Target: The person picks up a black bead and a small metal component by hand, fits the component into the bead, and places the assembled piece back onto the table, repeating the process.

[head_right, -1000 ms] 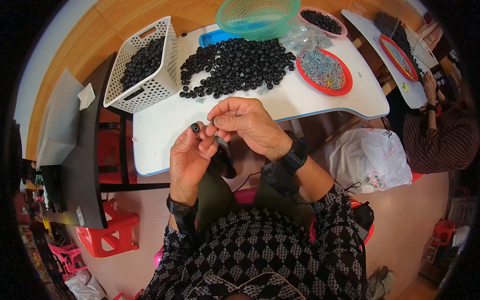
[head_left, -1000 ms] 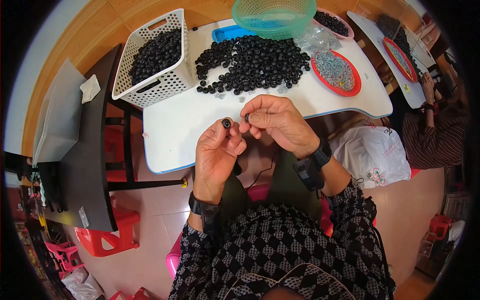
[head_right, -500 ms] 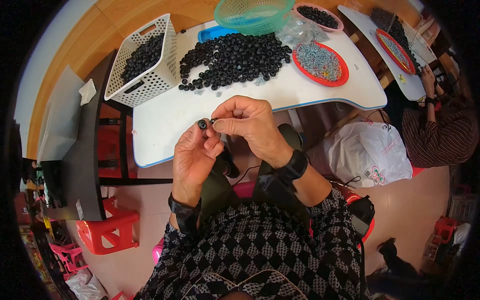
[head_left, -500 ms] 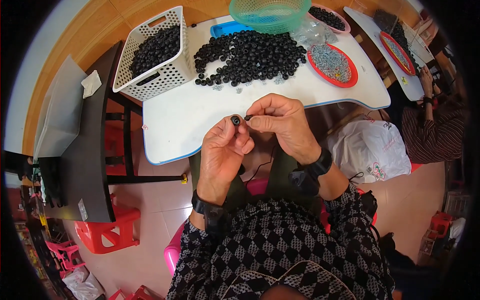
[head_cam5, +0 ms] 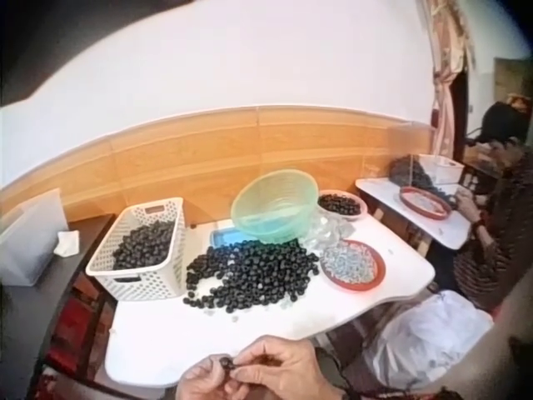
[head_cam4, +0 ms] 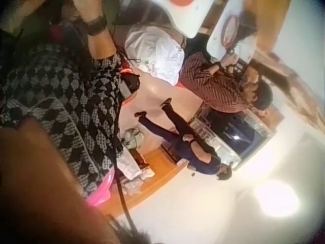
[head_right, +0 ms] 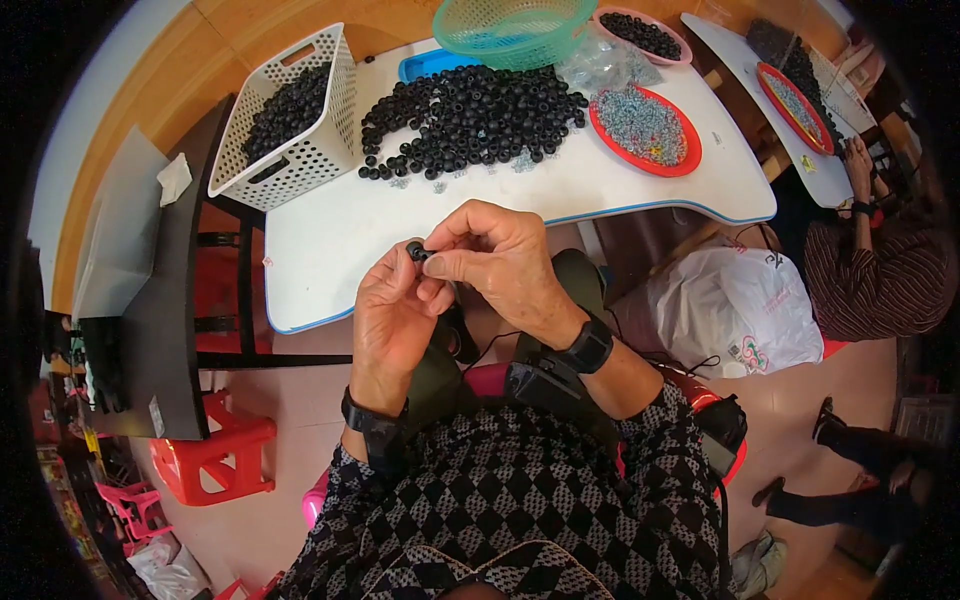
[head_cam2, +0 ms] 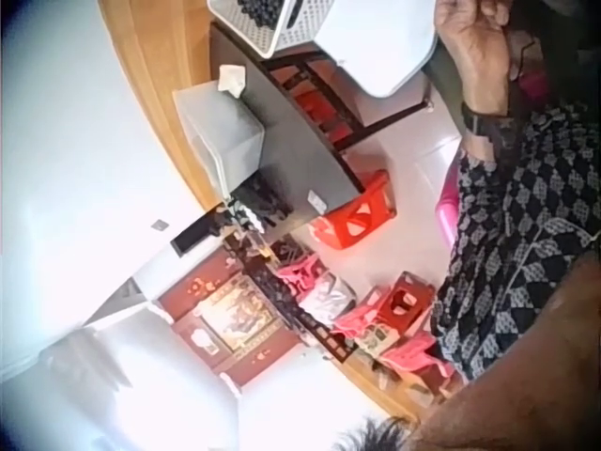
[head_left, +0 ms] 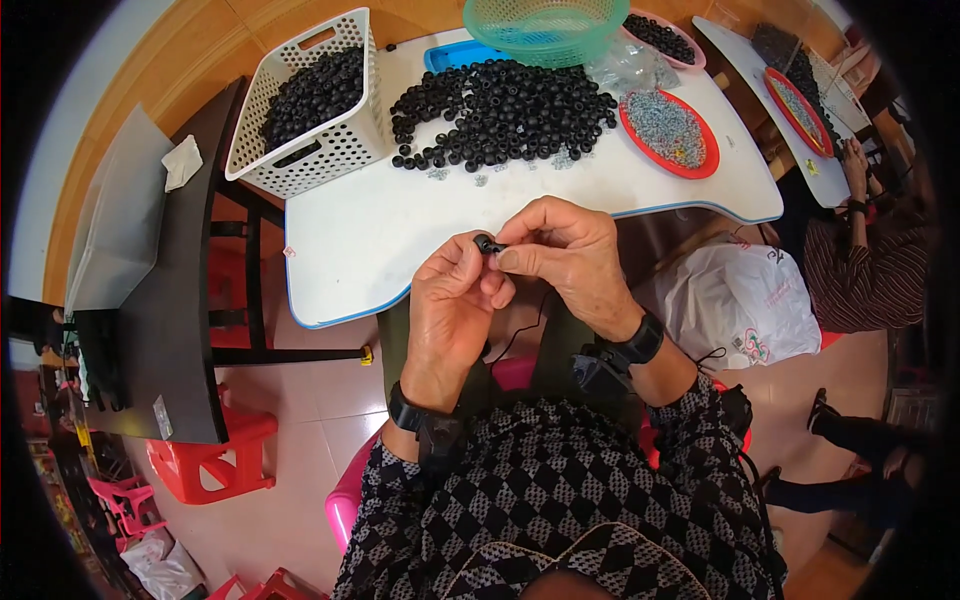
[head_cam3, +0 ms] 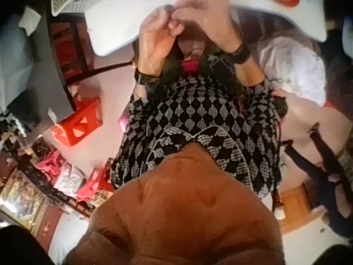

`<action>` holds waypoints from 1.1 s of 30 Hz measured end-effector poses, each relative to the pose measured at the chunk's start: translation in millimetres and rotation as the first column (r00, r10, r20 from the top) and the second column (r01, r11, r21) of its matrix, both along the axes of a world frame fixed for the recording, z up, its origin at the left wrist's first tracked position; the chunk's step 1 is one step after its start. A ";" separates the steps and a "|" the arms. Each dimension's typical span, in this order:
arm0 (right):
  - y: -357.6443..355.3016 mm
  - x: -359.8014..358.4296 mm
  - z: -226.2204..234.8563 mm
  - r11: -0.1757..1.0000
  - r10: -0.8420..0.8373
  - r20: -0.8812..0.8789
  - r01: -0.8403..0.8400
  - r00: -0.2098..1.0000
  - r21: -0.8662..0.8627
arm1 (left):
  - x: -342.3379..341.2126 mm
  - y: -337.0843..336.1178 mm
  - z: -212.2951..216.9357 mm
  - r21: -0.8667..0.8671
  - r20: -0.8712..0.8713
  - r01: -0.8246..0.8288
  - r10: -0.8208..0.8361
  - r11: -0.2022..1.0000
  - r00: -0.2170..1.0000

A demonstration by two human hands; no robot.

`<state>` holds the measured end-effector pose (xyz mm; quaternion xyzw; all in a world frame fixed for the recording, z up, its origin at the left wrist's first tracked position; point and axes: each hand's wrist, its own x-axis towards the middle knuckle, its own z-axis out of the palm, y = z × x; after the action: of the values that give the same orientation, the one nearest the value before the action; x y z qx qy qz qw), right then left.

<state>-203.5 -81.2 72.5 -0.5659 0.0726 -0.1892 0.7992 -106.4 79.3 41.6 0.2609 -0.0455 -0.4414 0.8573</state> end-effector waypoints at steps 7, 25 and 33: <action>-1.8 10.1 -8.4 0.999 -0.025 -0.024 0.025 0.999 -0.022 | 4.6 -1.0 -2.4 0.086 0.075 -0.059 0.052 0.995 0.996; 1.3 17.0 -11.9 0.994 -0.005 -0.060 0.011 0.998 0.106 | 5.4 -3.4 -14.8 0.090 0.144 -0.131 0.117 0.987 0.983; 12.1 26.2 -13.5 0.972 -0.059 -0.078 0.075 0.995 0.223 | 9.9 -7.1 -19.6 0.086 0.152 -0.166 0.152 0.982 0.977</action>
<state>-177.2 -69.2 59.0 -0.4750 0.1408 -0.1864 0.8484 -96.4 72.3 22.0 0.3367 -0.0648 -0.3531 0.8705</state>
